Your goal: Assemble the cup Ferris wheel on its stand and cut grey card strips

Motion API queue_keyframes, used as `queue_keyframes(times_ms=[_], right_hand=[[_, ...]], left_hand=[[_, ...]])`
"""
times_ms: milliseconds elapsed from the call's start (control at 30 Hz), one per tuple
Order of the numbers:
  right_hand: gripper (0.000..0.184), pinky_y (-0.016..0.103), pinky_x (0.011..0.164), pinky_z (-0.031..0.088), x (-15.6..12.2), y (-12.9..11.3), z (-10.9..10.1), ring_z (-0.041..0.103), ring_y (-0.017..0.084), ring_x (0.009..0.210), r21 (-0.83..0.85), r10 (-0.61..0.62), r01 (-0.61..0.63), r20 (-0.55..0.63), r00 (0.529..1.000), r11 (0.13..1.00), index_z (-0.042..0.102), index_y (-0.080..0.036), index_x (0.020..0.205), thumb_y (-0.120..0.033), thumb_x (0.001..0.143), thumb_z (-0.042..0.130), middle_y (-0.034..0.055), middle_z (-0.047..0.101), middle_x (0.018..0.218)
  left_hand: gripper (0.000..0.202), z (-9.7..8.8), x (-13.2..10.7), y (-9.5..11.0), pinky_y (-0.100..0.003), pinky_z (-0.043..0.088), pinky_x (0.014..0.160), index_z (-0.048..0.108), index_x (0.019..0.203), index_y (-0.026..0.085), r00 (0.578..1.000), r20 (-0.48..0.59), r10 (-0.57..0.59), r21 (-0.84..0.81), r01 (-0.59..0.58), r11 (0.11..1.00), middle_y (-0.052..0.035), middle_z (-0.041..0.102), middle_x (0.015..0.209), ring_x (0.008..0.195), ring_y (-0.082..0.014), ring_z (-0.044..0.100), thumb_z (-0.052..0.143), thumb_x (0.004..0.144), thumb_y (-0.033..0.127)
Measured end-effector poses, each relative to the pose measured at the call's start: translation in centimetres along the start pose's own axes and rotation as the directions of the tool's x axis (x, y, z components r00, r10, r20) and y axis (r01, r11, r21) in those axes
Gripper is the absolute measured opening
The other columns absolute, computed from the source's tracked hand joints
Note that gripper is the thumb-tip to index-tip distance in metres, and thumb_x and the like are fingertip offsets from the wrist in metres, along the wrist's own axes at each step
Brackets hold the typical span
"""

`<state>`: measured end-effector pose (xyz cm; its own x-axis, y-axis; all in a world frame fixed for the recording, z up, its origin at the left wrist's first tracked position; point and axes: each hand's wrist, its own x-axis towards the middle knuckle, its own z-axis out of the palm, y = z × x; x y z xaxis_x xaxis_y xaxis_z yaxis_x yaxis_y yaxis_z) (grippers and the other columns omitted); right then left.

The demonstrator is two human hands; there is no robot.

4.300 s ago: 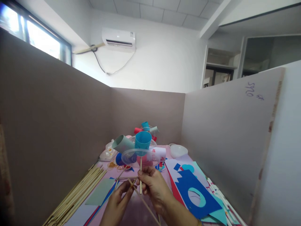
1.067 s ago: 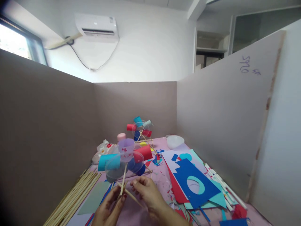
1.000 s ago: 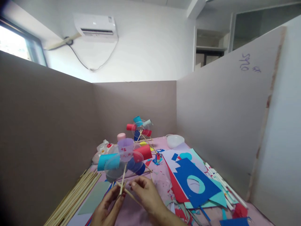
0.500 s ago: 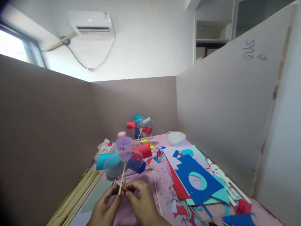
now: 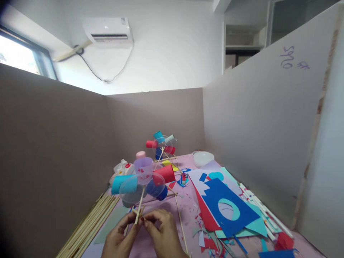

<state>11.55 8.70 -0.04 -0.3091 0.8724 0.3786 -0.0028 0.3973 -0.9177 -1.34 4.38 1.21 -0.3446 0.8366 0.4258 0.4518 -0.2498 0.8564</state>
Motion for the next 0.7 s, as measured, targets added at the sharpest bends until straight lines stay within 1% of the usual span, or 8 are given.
queue_keyframes(times_ms=[67,167,333,500,600,700], right_hand=[[0.010,0.032,0.072,0.042,0.03,-0.12,-0.02,0.061,0.024,0.082,0.012,0.001,-0.001,0.012,1.000,1.000,0.072,-0.023,0.077,-0.026,0.076,0.063,0.0058,0.071,0.081],[0.009,0.033,0.076,0.042,0.06,-0.28,-0.03,0.061,0.024,0.084,0.033,0.010,-0.010,0.004,1.000,0.999,0.072,-0.023,0.077,-0.024,0.075,0.063,0.0054,0.072,0.083],[0.009,0.034,0.076,0.043,-0.02,-0.13,0.10,0.061,0.024,0.083,0.028,-0.006,0.007,-0.007,1.000,1.000,0.072,-0.022,0.077,-0.023,0.075,0.063,0.0056,0.072,0.082],[0.012,0.034,0.072,0.044,-0.17,-0.02,0.25,0.061,0.025,0.079,0.006,-0.058,0.058,-0.034,0.998,0.998,0.071,-0.020,0.076,-0.026,0.076,0.061,0.0065,0.071,0.079],[0.011,0.034,0.072,0.044,-0.19,0.15,0.32,0.061,0.025,0.079,0.002,-0.065,0.065,-0.035,0.997,0.998,0.071,-0.020,0.076,-0.026,0.077,0.061,0.0055,0.071,0.078],[0.009,0.034,0.072,0.044,-0.22,0.40,0.34,0.061,0.024,0.078,-0.015,-0.067,0.067,-0.035,0.997,0.998,0.070,-0.021,0.076,-0.025,0.076,0.062,0.0045,0.071,0.077]], left_hand=[[0.029,-0.08,0.06,-0.05,-0.029,0.051,0.076,0.068,0.086,0.018,1.000,0.011,-0.014,0.016,0.014,1.000,-0.0057,0.072,0.086,0.084,-0.0228,0.065,0.064,0.069,0.040],[0.027,-0.15,0.13,-0.05,-0.030,0.051,0.076,0.070,0.085,0.018,0.998,0.059,-0.037,0.062,0.033,0.998,-0.0062,0.073,0.084,0.083,-0.0230,0.065,0.063,0.070,0.040],[0.026,0.01,0.10,0.05,-0.028,0.049,0.075,0.070,0.082,0.018,0.999,0.033,-0.017,0.047,0.015,0.999,-0.0046,0.072,0.080,0.080,-0.0221,0.065,0.061,0.072,0.041],[0.027,-0.04,0.22,0.07,-0.028,0.047,0.077,0.069,0.084,0.017,0.996,0.074,-0.046,0.037,0.043,0.998,-0.0048,0.071,0.081,0.084,-0.0224,0.064,0.060,0.072,0.040],[0.027,-0.13,0.26,0.20,-0.028,0.048,0.075,0.069,0.082,0.017,0.997,0.052,-0.058,0.020,0.057,0.998,-0.0045,0.071,0.080,0.081,-0.0227,0.064,0.062,0.070,0.040],[0.026,-0.16,0.26,0.34,-0.028,0.048,0.076,0.069,0.082,0.017,0.996,0.054,-0.071,0.003,0.071,0.997,-0.0047,0.071,0.081,0.082,-0.0229,0.064,0.063,0.069,0.039]])
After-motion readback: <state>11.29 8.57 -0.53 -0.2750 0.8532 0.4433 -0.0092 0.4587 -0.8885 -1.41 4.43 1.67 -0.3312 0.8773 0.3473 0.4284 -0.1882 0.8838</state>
